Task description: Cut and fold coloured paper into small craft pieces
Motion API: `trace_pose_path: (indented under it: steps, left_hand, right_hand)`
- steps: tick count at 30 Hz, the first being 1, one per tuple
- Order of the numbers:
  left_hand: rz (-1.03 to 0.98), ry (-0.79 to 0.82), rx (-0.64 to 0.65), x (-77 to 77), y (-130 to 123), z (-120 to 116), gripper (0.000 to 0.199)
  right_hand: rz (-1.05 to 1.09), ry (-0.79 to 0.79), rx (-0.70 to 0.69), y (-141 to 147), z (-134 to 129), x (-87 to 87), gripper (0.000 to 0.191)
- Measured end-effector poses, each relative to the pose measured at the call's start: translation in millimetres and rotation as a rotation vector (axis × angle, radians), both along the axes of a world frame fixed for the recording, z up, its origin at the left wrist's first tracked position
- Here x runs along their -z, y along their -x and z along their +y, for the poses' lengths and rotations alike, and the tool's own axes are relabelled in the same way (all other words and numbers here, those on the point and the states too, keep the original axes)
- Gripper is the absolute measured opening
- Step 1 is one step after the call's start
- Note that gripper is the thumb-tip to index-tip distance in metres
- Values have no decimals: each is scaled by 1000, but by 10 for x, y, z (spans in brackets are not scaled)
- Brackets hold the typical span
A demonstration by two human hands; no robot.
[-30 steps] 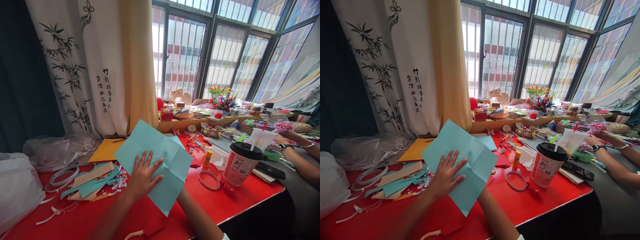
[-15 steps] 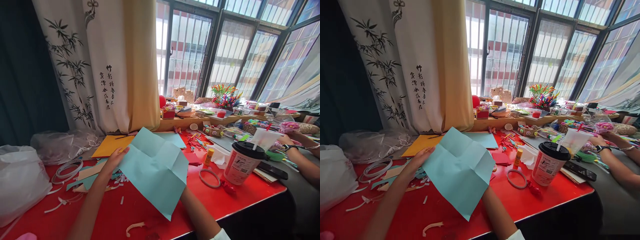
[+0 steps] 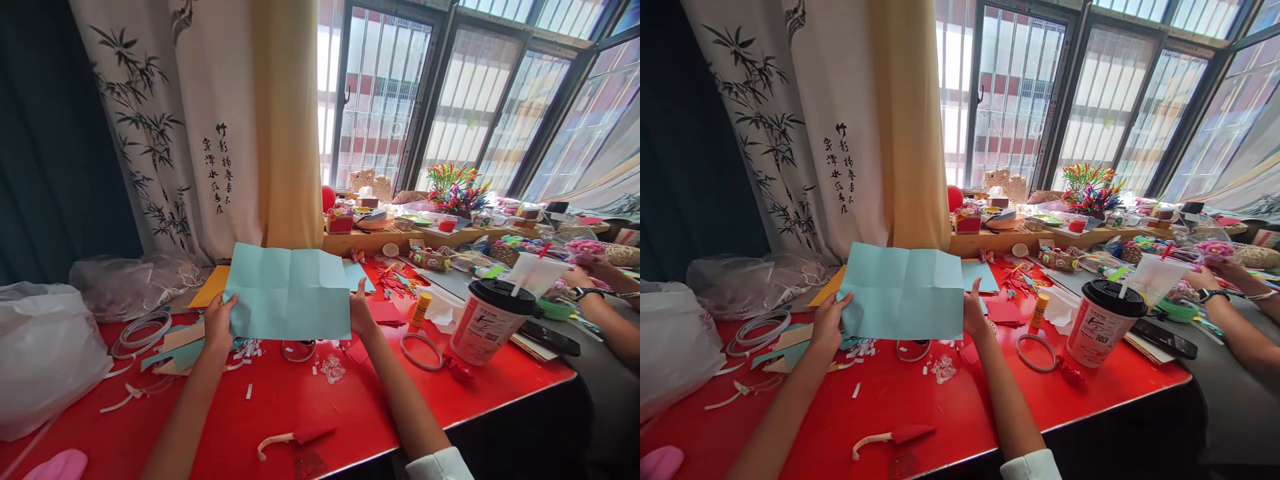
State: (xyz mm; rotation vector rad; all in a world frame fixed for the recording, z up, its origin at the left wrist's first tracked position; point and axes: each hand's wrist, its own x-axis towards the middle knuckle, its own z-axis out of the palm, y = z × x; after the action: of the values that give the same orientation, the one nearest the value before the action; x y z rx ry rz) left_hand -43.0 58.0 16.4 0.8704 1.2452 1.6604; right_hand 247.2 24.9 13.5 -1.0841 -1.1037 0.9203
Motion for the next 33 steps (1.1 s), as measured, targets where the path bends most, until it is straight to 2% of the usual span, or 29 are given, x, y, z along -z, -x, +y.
trace_pose_path:
  steps: [3, 8, 10, 12, 15, 17, 23, 33]
  left_hand:
    - [16, 13, 28, 2, 34, 0, 43]
    - [150, 27, 240, -26, 71, -19, 39]
    - [211, -3, 218, -22, 63, -25, 39]
    - [221, -37, 151, -13, 39, -28, 37]
    - [207, -64, 127, -1, -10, -23, 36]
    - [189, -69, 131, 8, -30, -10, 37]
    - [119, -65, 75, 45, 43, 46, 45]
    - [107, 58, 158, 2, 20, 3, 48]
  right_hand:
    - [-54, -18, -45, -109, 117, 50, 42]
    - [-94, -47, -39, -167, 200, 68, 38]
    - [-117, -62, -25, -189, 193, 46, 37]
    - [-137, -88, 37, -225, 178, 23, 36]
    - [-143, -128, 131, -289, 154, -2, 35]
    - [-129, -135, 119, -324, 135, -20, 37]
    - [-97, -99, -61, -368, 104, -65, 42]
    - [-63, -124, 51, -449, 150, 24, 37]
